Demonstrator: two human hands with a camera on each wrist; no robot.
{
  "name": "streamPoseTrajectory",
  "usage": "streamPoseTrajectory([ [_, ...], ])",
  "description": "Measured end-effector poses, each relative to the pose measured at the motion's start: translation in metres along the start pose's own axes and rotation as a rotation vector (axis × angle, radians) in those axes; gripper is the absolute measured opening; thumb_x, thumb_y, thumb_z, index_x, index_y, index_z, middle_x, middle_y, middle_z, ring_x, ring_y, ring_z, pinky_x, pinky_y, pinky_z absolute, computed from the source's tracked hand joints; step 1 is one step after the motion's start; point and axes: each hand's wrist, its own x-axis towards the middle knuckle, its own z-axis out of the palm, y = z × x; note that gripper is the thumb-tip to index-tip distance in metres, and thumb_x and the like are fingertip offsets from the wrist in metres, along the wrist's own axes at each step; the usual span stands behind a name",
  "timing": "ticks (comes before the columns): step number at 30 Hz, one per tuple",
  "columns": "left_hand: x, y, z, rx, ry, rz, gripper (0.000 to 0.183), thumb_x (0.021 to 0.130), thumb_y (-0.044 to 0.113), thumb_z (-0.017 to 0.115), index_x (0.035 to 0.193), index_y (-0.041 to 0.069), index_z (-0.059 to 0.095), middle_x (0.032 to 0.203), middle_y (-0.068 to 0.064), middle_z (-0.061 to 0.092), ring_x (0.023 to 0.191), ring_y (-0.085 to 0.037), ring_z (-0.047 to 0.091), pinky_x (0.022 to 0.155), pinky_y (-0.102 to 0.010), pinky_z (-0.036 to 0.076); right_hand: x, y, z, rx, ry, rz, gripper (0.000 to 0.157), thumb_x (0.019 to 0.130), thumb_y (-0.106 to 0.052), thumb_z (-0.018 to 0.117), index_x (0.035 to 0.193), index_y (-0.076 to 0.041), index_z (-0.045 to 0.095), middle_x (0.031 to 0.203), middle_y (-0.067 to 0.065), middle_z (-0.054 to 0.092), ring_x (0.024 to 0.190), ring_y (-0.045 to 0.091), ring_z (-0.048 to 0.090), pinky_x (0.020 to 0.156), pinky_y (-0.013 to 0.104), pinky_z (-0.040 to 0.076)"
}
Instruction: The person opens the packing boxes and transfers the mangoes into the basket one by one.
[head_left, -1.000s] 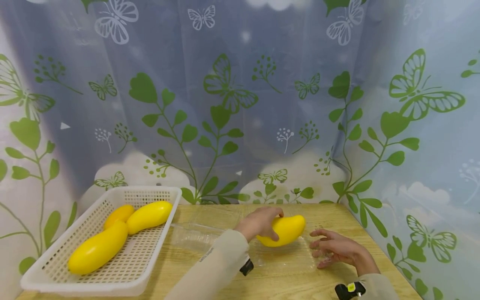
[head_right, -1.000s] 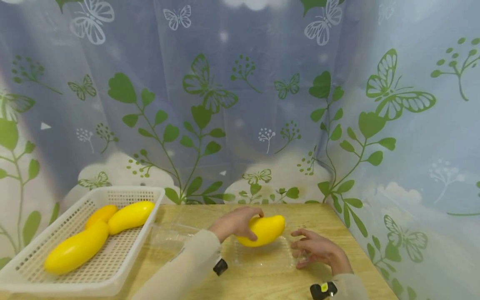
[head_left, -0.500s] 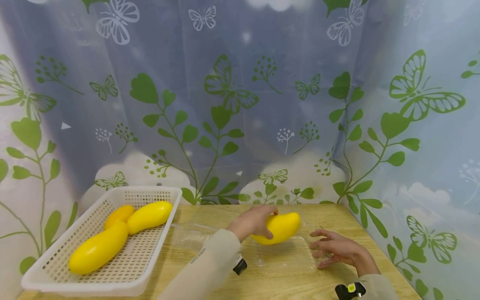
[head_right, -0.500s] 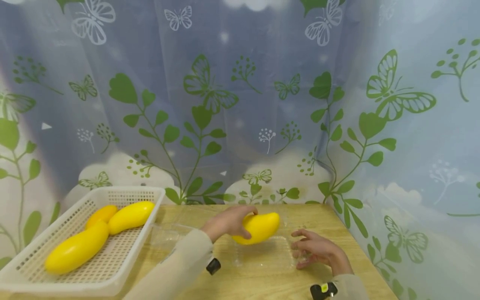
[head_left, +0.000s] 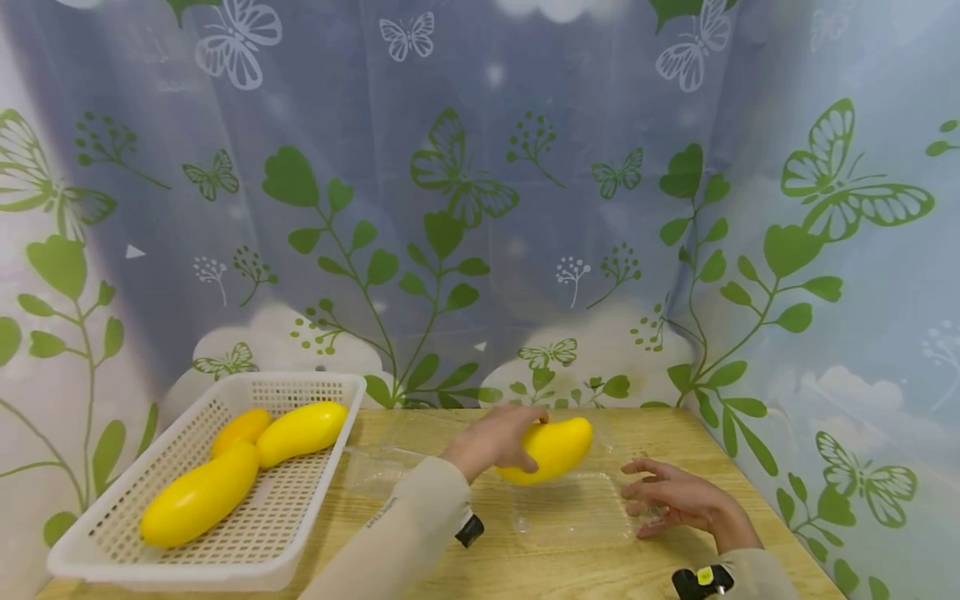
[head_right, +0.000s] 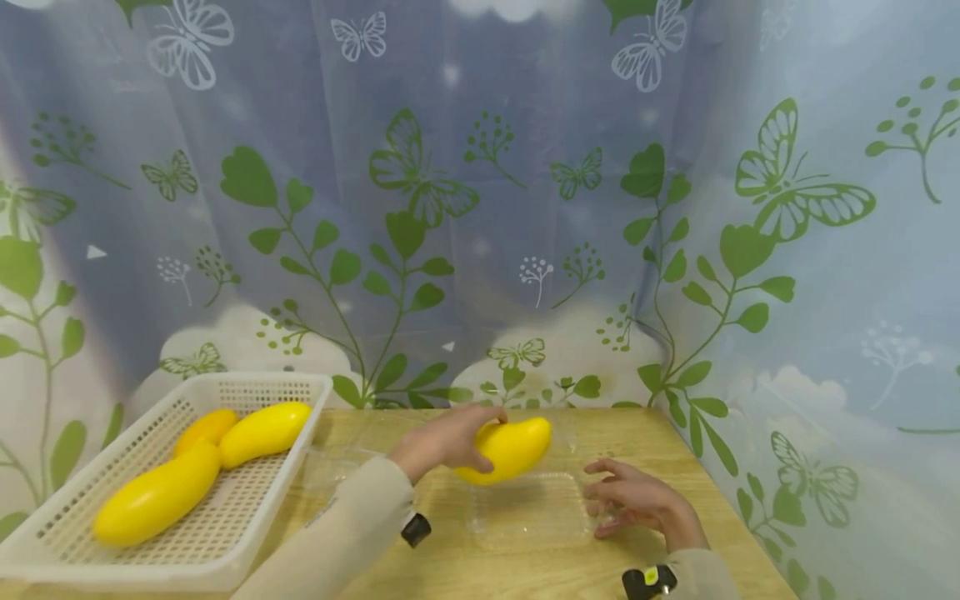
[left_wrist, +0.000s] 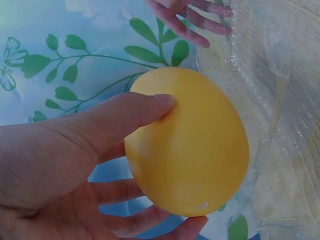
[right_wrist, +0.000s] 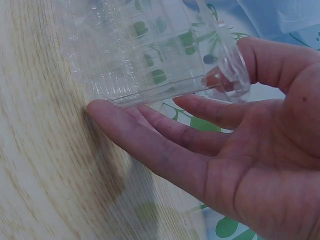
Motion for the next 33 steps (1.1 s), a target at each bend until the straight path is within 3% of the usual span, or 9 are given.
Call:
streamPoseTrajectory([
  [13,-0.005,-0.004,-0.005,0.041,0.023,0.014,0.068,0.084,0.02,0.087,0.144,0.019,0.057,0.147,-0.002,0.06,0.136,-0.024,0.054,0.112,-0.044,0.049,0.0,0.0,0.0,0.007,-0.002,0.001,0.069,0.105,-0.021,0.056,0.153,0.012,0.019,0.139,0.034,0.052,0.109,0.026,0.067,0.085,0.048,0.063],
  [33,-0.024,-0.019,-0.018,-0.003,0.061,0.035,0.064,0.081,0.015,0.088,0.139,0.017,0.06,0.136,-0.005,0.066,0.124,-0.026,0.06,0.105,-0.048,0.051,0.0,0.0,-0.001,0.025,-0.02,-0.01,0.067,0.105,-0.02,0.055,0.153,0.011,0.02,0.14,0.033,0.05,0.107,0.025,0.067,0.085,0.048,0.063],
])
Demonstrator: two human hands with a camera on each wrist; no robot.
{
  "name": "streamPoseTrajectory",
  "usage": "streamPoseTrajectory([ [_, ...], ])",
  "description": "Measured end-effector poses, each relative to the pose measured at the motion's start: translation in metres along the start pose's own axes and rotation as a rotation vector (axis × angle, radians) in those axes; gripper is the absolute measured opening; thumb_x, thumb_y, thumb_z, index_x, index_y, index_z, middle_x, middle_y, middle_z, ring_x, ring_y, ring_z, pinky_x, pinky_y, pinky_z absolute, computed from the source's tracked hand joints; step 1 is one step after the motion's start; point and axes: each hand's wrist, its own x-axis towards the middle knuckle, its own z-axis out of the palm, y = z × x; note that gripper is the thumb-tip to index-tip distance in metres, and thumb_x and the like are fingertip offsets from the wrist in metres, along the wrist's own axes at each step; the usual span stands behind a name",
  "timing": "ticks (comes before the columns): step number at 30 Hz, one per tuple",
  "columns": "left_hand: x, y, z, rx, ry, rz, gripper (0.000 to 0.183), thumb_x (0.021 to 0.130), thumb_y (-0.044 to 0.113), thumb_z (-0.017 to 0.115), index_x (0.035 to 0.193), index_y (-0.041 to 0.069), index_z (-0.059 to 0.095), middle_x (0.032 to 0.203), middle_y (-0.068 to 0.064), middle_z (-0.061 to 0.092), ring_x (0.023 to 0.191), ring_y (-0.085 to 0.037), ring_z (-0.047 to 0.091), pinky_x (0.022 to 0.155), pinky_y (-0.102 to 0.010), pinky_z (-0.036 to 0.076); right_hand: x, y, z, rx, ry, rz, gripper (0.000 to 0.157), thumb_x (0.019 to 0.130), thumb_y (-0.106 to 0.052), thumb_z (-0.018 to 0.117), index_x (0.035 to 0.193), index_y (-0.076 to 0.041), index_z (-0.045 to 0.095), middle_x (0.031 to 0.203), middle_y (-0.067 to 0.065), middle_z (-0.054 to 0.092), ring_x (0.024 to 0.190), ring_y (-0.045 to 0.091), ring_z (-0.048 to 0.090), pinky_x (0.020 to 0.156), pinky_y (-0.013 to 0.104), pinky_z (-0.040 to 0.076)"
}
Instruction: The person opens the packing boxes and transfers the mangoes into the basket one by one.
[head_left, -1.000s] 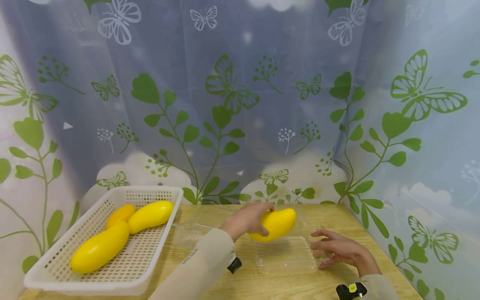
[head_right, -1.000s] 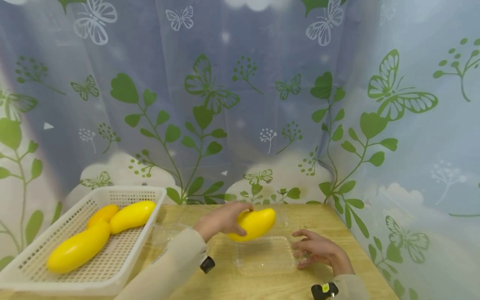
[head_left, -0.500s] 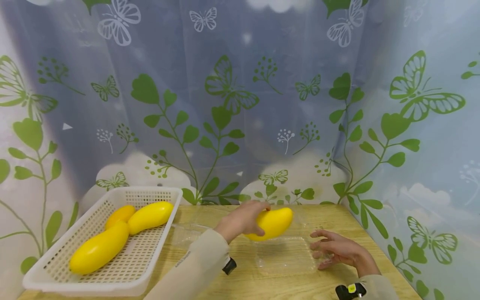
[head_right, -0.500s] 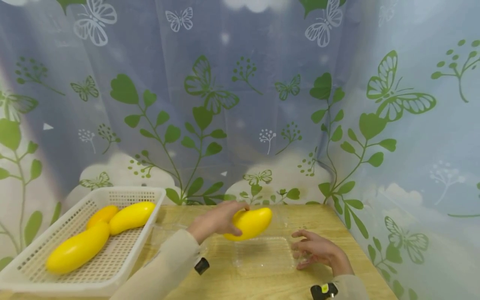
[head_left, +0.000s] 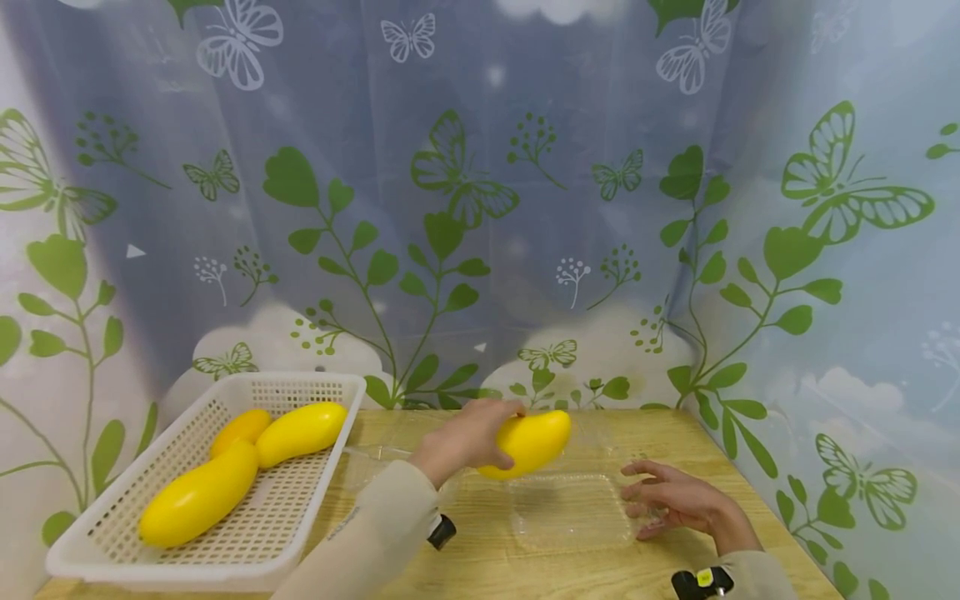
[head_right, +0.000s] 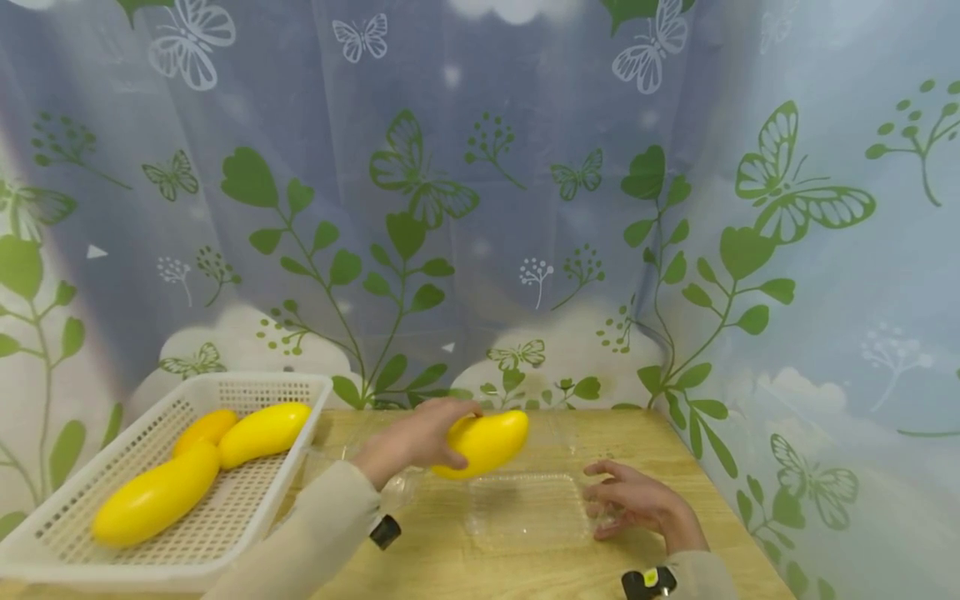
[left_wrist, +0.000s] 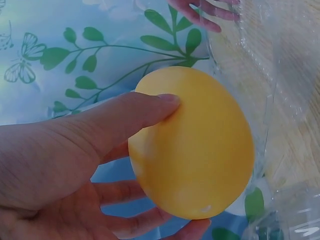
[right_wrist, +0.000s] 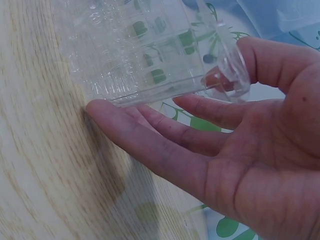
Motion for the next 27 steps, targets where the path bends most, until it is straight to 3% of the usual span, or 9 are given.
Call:
streamPoseTrajectory([
  [27,-0.025,-0.028,-0.015,-0.058,0.044,-0.018,0.066,0.08,0.011,0.088,0.14,0.011,0.059,0.136,-0.014,0.063,0.127,-0.036,0.056,0.107,-0.057,0.047,0.001,0.001,-0.001,-0.005,-0.008,-0.003,0.066,0.106,-0.019,0.053,0.153,0.012,0.019,0.141,0.035,0.049,0.109,0.025,0.067,0.085,0.047,0.064],
])
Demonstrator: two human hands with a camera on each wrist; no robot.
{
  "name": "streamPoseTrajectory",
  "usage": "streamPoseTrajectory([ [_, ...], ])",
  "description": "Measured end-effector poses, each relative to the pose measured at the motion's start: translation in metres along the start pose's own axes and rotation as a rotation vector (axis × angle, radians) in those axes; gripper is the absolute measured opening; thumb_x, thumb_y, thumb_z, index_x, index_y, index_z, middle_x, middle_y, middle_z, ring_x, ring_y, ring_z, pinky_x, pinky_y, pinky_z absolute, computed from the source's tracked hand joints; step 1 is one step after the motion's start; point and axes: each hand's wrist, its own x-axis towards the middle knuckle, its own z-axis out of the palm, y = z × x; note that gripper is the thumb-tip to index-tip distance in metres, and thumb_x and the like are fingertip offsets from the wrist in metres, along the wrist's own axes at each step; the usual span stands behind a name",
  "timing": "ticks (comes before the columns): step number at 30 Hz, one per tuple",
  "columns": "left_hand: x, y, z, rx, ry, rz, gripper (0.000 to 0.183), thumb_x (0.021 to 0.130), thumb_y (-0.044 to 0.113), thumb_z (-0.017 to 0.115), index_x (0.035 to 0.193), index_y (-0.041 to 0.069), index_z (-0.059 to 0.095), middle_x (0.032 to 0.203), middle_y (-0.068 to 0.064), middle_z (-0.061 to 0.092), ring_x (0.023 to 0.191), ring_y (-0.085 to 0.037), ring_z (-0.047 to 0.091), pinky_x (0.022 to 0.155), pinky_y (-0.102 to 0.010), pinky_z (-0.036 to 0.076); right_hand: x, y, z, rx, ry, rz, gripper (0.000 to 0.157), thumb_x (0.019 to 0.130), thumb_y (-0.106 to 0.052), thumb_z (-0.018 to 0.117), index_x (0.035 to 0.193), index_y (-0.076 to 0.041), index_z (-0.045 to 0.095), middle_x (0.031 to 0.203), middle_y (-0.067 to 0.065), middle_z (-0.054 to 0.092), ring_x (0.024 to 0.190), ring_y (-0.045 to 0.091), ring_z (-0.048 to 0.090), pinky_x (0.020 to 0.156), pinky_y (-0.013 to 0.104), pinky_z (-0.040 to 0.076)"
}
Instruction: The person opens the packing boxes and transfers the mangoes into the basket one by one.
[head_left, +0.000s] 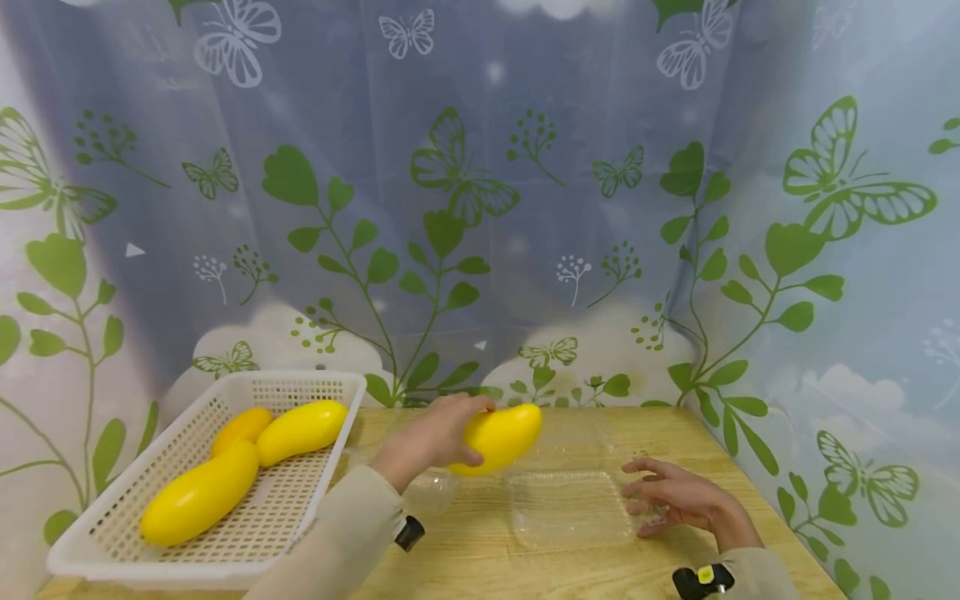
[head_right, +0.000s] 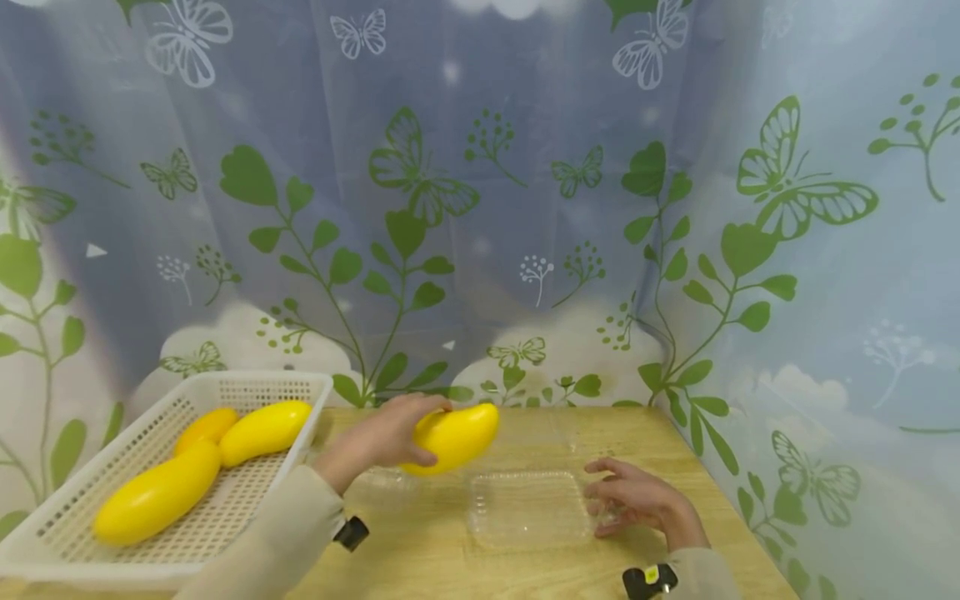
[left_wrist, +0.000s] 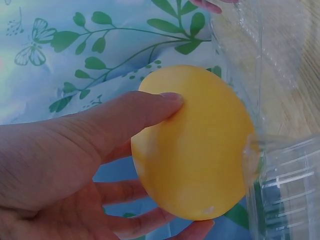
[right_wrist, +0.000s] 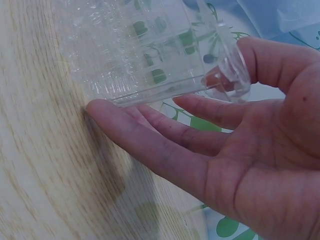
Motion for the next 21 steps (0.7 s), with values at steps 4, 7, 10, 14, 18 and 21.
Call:
streamPoseTrajectory([
  [4,-0.003,-0.003,-0.003,-0.004,0.005,-0.013,0.066,0.081,0.012,0.087,0.141,0.014,0.059,0.135,-0.012,0.063,0.124,-0.034,0.056,0.105,-0.055,0.048,0.0,-0.001,0.001,0.002,0.002,0.002,0.066,0.106,-0.019,0.053,0.153,0.012,0.019,0.14,0.034,0.05,0.108,0.025,0.067,0.085,0.047,0.064],
  [7,-0.005,-0.004,-0.008,-0.01,0.015,-0.012,0.066,0.081,0.013,0.088,0.14,0.014,0.059,0.135,-0.011,0.064,0.123,-0.032,0.058,0.105,-0.054,0.049,0.0,0.0,0.001,0.004,-0.001,0.002,0.066,0.106,-0.019,0.053,0.153,0.012,0.019,0.138,0.032,0.052,0.107,0.024,0.067,0.084,0.047,0.064],
  [10,-0.007,-0.003,-0.012,-0.018,0.022,-0.013,0.065,0.081,0.013,0.088,0.14,0.014,0.059,0.137,-0.01,0.064,0.124,-0.032,0.058,0.106,-0.053,0.048,0.0,0.001,0.0,0.008,-0.005,0.0,0.065,0.106,-0.019,0.053,0.153,0.012,0.019,0.138,0.031,0.052,0.106,0.024,0.067,0.084,0.047,0.064],
  [14,-0.01,-0.003,-0.017,-0.008,0.032,-0.02,0.065,0.081,0.013,0.088,0.139,0.014,0.059,0.137,-0.01,0.064,0.125,-0.032,0.057,0.107,-0.054,0.047,0.001,0.002,0.0,0.012,-0.009,-0.003,0.065,0.107,-0.019,0.053,0.153,0.012,0.019,0.139,0.032,0.051,0.106,0.024,0.067,0.084,0.047,0.064],
  [18,-0.013,-0.004,-0.021,0.0,0.041,-0.036,0.065,0.08,0.013,0.089,0.138,0.014,0.06,0.135,-0.011,0.065,0.125,-0.032,0.057,0.108,-0.054,0.047,0.002,0.003,-0.001,0.013,-0.008,-0.002,0.064,0.107,-0.019,0.052,0.153,0.011,0.019,0.139,0.032,0.052,0.106,0.024,0.067,0.084,0.047,0.064],
  [21,-0.015,-0.005,-0.023,0.0,0.038,-0.04,0.063,0.081,0.014,0.088,0.138,0.015,0.06,0.134,-0.01,0.065,0.123,-0.031,0.057,0.106,-0.053,0.049,0.002,0.002,-0.002,0.008,-0.006,-0.001,0.064,0.107,-0.019,0.052,0.153,0.011,0.019,0.14,0.033,0.051,0.106,0.024,0.067,0.085,0.047,0.064],
])
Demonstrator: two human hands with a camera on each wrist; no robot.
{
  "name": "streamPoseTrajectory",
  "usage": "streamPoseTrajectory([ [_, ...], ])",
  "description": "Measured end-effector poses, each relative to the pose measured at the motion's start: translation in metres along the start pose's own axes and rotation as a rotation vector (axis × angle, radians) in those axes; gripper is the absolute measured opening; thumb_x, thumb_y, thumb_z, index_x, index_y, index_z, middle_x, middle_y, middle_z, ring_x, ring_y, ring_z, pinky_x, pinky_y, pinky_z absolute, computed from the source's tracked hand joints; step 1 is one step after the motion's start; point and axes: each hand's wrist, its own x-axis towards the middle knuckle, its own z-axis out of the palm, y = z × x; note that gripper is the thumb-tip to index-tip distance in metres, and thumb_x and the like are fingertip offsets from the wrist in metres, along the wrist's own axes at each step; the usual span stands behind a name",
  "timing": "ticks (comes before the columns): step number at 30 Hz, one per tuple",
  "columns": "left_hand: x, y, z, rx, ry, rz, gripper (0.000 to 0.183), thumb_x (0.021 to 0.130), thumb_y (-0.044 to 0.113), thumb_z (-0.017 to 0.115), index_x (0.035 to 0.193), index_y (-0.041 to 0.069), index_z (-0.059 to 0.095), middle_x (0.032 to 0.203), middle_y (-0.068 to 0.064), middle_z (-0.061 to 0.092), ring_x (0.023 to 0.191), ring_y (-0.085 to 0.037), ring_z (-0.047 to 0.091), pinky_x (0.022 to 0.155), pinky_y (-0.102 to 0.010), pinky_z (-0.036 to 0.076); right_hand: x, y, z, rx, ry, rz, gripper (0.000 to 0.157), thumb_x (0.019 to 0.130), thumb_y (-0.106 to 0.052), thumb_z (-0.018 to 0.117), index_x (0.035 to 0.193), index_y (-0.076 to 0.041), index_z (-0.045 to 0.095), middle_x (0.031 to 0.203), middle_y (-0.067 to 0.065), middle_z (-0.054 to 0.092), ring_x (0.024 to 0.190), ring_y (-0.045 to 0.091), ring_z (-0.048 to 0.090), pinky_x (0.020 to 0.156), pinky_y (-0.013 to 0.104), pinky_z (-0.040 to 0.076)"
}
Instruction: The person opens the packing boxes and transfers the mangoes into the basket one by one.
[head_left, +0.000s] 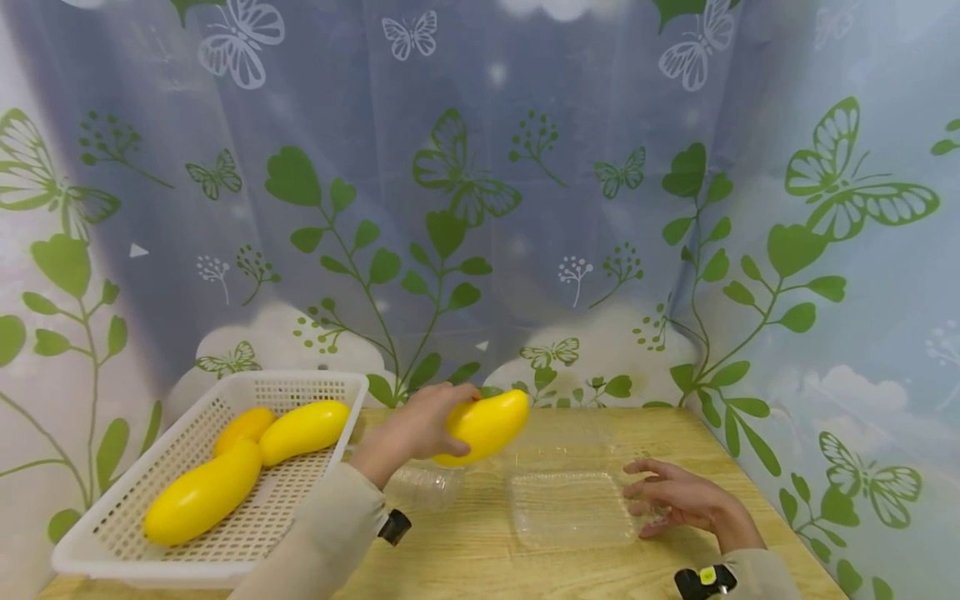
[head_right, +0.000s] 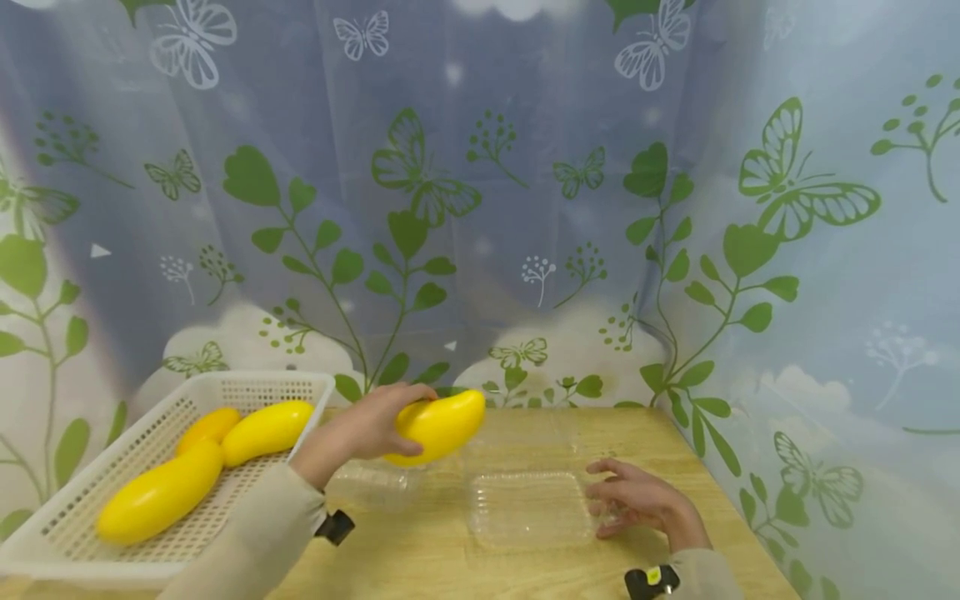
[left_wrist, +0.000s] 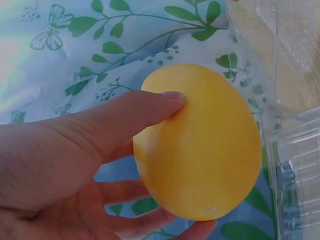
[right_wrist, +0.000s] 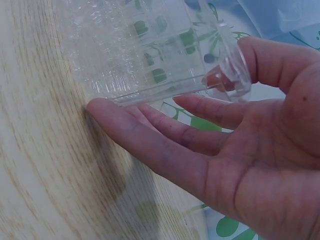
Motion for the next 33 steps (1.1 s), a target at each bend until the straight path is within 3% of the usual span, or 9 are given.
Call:
streamPoseTrajectory([
  [5,-0.003,-0.004,-0.003,-0.002,-0.004,-0.005,0.063,0.082,0.014,0.088,0.138,0.016,0.06,0.134,-0.009,0.064,0.121,-0.029,0.058,0.102,-0.051,0.05,0.0,0.0,-0.001,-0.006,0.004,0.001,0.065,0.107,-0.019,0.052,0.154,0.011,0.019,0.141,0.035,0.05,0.107,0.024,0.068,0.085,0.048,0.064],
  [14,-0.009,-0.013,-0.013,0.019,-0.008,-0.021,0.066,0.084,0.015,0.086,0.143,0.013,0.056,0.141,-0.013,0.061,0.129,-0.035,0.055,0.107,-0.055,0.047,0.0,0.0,-0.001,-0.006,0.007,0.006,0.065,0.107,-0.019,0.052,0.154,0.011,0.019,0.14,0.032,0.053,0.107,0.024,0.068,0.085,0.047,0.064],
  [33,-0.021,-0.028,-0.03,0.056,-0.002,-0.029,0.066,0.085,0.016,0.086,0.143,0.012,0.056,0.138,-0.015,0.062,0.121,-0.033,0.059,0.101,-0.054,0.051,-0.001,0.0,0.0,0.003,0.012,0.0,0.063,0.107,-0.019,0.053,0.153,0.01,0.022,0.139,0.031,0.053,0.108,0.025,0.067,0.084,0.047,0.064],
])
